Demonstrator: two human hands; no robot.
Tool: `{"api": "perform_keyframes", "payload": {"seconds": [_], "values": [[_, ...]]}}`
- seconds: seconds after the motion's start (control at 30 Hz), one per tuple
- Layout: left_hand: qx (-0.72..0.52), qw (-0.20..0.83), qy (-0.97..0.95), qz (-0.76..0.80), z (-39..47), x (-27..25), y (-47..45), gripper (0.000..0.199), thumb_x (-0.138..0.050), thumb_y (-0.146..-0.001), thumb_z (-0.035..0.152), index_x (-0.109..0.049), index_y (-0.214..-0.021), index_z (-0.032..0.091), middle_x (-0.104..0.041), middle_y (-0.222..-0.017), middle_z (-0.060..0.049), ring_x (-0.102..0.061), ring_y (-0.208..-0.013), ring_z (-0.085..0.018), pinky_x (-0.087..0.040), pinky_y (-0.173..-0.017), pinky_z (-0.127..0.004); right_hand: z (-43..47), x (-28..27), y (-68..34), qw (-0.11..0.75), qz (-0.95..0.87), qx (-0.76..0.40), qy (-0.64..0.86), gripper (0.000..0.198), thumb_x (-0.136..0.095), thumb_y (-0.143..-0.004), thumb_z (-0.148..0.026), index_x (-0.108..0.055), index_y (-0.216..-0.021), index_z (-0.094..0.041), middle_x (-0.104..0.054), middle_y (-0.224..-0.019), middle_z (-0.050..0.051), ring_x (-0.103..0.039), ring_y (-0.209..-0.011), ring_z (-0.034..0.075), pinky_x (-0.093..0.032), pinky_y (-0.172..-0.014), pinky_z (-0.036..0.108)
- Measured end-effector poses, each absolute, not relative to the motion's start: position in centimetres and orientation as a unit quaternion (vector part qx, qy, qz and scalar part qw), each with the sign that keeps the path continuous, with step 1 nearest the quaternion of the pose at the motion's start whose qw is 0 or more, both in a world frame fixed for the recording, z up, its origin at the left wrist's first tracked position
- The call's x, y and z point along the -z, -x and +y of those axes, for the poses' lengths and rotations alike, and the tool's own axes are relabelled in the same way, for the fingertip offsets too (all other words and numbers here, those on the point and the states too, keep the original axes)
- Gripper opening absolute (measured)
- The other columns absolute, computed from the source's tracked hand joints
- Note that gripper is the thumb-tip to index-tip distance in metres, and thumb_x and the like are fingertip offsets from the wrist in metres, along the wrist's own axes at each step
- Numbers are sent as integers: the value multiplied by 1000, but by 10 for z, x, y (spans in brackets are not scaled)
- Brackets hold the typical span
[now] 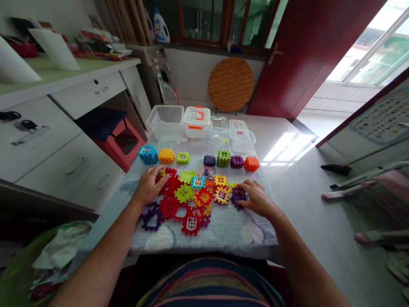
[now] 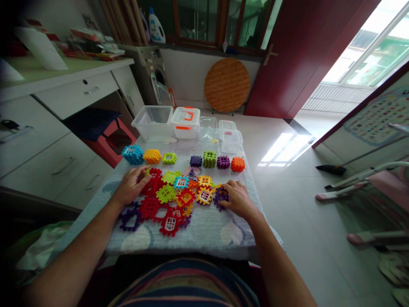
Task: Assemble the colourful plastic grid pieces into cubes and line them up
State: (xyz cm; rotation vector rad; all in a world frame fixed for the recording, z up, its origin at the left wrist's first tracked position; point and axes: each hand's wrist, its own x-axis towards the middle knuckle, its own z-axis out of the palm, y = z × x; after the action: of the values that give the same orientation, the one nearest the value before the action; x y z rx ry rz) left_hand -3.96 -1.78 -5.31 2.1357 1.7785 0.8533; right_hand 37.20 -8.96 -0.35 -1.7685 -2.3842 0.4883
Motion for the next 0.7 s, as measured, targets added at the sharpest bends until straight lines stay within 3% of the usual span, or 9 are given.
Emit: {"api": "perform_keyframes", "payload": {"seconds": [0.17, 0.37, 0.47, 0.7], "values": [[-328, 143, -714, 602, -18, 56, 40, 53, -43, -89, 58, -66, -112, 16, -63, -107, -11, -58, -107, -29, -43, -102, -46, -77, -15, -371, 80, -805, -127, 575, 37, -71, -77, -31, -65, -113, -23, -58, -105, 7, -51, -101, 26, -41, -92, 41], [-372, 180, -684, 601, -19, 56, 43, 44, -49, -87, 55, -68, -104, 19, -65, -105, -7, -61, -104, -25, -47, -98, -40, -28, -57, -330, 139, -836, -37, 529, 43, -66, -77, -32, -61, -118, -22, -59, -112, 9, -50, -103, 28, -39, -90, 40], [-383, 195, -667, 608, -20, 56, 43, 41, -52, -85, 53, -68, -102, 19, -65, -102, -6, -62, -100, -24, -49, -94, -39, 6, -64, -300, 110, -842, 8, 528, 38, -63, -78, -33, -63, -114, -21, -61, -109, 9, -48, -106, 30, -36, -93, 43], [-402, 213, -656, 603, -21, 57, 43, 35, -57, -81, 48, -66, -98, 19, -66, -103, -6, -63, -99, -23, -50, -93, -37, 51, -50, -257, -37, -838, 29, 543, 37, -69, -74, -31, -70, -109, -19, -57, -124, 14, -41, -122, 36, -20, -109, 58]]}}
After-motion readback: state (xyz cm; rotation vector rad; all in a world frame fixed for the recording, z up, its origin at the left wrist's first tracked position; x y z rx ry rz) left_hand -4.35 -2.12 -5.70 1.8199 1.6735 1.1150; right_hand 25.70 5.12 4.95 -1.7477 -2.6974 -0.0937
